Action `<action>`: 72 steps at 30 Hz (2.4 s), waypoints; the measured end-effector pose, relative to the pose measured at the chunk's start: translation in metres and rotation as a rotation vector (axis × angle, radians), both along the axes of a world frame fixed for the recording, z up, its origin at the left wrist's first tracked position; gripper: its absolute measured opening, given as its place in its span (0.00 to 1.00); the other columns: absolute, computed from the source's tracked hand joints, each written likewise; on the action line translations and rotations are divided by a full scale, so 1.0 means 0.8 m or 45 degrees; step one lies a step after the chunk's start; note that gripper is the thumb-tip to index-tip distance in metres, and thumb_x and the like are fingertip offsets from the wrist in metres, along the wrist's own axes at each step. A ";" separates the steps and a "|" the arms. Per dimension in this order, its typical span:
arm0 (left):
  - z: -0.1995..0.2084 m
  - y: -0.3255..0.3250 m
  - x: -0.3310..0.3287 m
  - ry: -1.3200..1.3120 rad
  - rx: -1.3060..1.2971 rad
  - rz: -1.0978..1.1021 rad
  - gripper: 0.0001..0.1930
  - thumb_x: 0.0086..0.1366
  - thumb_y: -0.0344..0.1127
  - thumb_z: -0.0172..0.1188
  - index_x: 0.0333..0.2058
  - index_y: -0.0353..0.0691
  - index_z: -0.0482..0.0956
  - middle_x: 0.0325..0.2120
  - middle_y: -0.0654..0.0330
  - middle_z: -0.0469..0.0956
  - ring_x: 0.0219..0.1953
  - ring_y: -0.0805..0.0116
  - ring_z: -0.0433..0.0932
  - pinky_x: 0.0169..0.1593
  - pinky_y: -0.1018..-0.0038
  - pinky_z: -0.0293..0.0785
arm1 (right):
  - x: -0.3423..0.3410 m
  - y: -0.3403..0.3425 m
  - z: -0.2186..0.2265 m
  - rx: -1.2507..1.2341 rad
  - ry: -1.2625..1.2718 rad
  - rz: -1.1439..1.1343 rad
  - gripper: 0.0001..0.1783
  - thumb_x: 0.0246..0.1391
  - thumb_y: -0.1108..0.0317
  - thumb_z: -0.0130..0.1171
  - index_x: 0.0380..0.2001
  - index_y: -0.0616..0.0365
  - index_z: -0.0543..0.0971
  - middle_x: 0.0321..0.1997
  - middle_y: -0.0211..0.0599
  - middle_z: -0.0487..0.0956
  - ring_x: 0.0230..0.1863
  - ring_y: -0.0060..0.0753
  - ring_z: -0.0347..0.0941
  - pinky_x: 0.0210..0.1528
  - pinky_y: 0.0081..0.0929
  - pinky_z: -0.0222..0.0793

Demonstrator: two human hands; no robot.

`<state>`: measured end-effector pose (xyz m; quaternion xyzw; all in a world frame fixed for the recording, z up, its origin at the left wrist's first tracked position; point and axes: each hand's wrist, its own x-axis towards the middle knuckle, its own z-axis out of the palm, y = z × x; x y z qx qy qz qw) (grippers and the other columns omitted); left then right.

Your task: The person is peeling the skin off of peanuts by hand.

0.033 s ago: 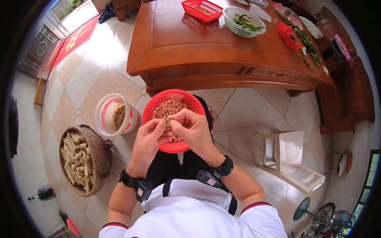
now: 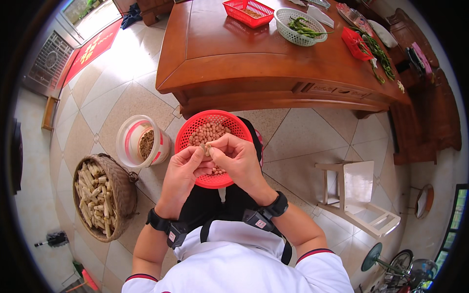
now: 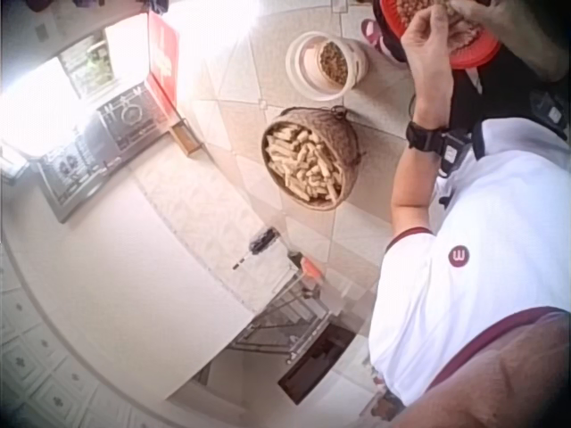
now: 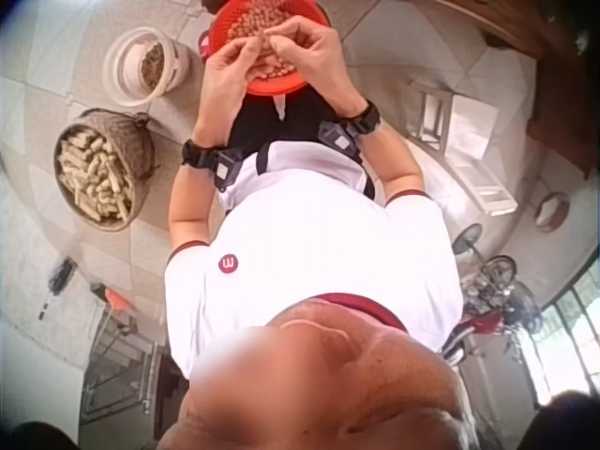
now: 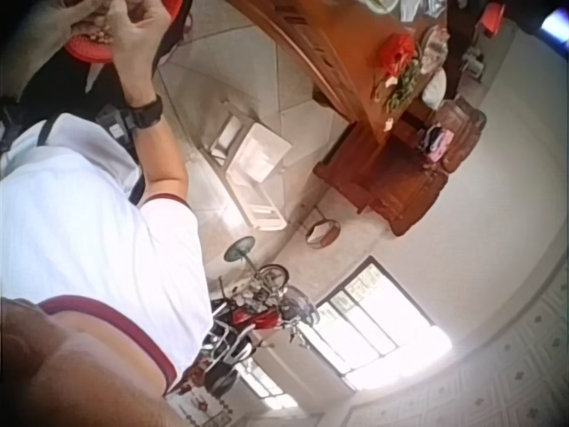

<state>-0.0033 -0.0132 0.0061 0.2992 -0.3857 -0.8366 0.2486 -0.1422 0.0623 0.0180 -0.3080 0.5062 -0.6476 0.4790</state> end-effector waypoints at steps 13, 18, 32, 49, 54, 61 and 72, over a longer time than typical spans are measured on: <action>0.012 -0.013 0.005 -0.177 -0.346 0.188 0.11 0.66 0.36 0.55 0.41 0.34 0.77 0.38 0.55 0.80 0.41 0.70 0.80 0.45 0.75 0.77 | -0.023 -0.001 0.003 0.134 0.712 0.008 0.06 0.54 0.73 0.57 0.34 0.64 0.78 0.26 0.32 0.79 0.26 0.15 0.73 0.30 0.17 0.69; 0.011 -0.013 0.002 0.019 -0.078 0.188 0.11 0.68 0.38 0.53 0.43 0.37 0.74 0.39 0.58 0.78 0.43 0.69 0.78 0.46 0.73 0.77 | -0.020 -0.003 0.017 0.148 0.852 -0.058 0.08 0.50 0.72 0.61 0.34 0.62 0.79 0.27 0.35 0.79 0.25 0.22 0.75 0.29 0.20 0.70; 0.009 -0.023 0.019 0.215 0.214 0.123 0.11 0.71 0.39 0.40 0.35 0.40 0.68 0.31 0.59 0.73 0.29 0.74 0.73 0.35 0.75 0.74 | -0.049 -0.037 -0.032 0.368 2.140 0.195 0.04 0.51 0.70 0.54 0.25 0.57 0.75 0.28 0.41 0.79 0.29 0.40 0.78 0.30 0.33 0.75; 0.005 -0.014 0.010 0.025 -0.090 0.122 0.08 0.67 0.31 0.52 0.44 0.37 0.70 0.42 0.58 0.75 0.42 0.74 0.75 0.45 0.77 0.75 | -0.014 -0.016 0.014 0.059 0.960 0.091 0.15 0.48 0.70 0.64 0.40 0.59 0.76 0.34 0.40 0.79 0.33 0.33 0.75 0.34 0.26 0.72; 0.003 -0.013 0.004 -0.011 -0.051 0.052 0.10 0.65 0.33 0.57 0.43 0.37 0.70 0.38 0.61 0.75 0.38 0.79 0.76 0.39 0.82 0.75 | -0.011 -0.011 0.025 -0.160 1.348 0.069 0.19 0.47 0.71 0.64 0.45 0.57 0.77 0.34 0.38 0.79 0.32 0.32 0.74 0.35 0.25 0.72; 0.008 -0.009 0.004 0.064 0.086 0.108 0.10 0.67 0.35 0.54 0.44 0.37 0.72 0.35 0.63 0.77 0.34 0.78 0.77 0.38 0.82 0.76 | -0.014 -0.007 0.020 -0.103 1.067 0.089 0.14 0.47 0.71 0.64 0.40 0.58 0.80 0.39 0.36 0.80 0.37 0.33 0.74 0.41 0.26 0.71; -0.004 -0.010 0.009 0.213 0.225 0.003 0.09 0.68 0.34 0.53 0.44 0.39 0.73 0.35 0.63 0.78 0.36 0.77 0.78 0.40 0.80 0.76 | -0.011 -0.014 0.013 -0.225 1.046 0.152 0.18 0.54 0.70 0.58 0.49 0.62 0.77 0.49 0.43 0.77 0.48 0.39 0.72 0.52 0.29 0.68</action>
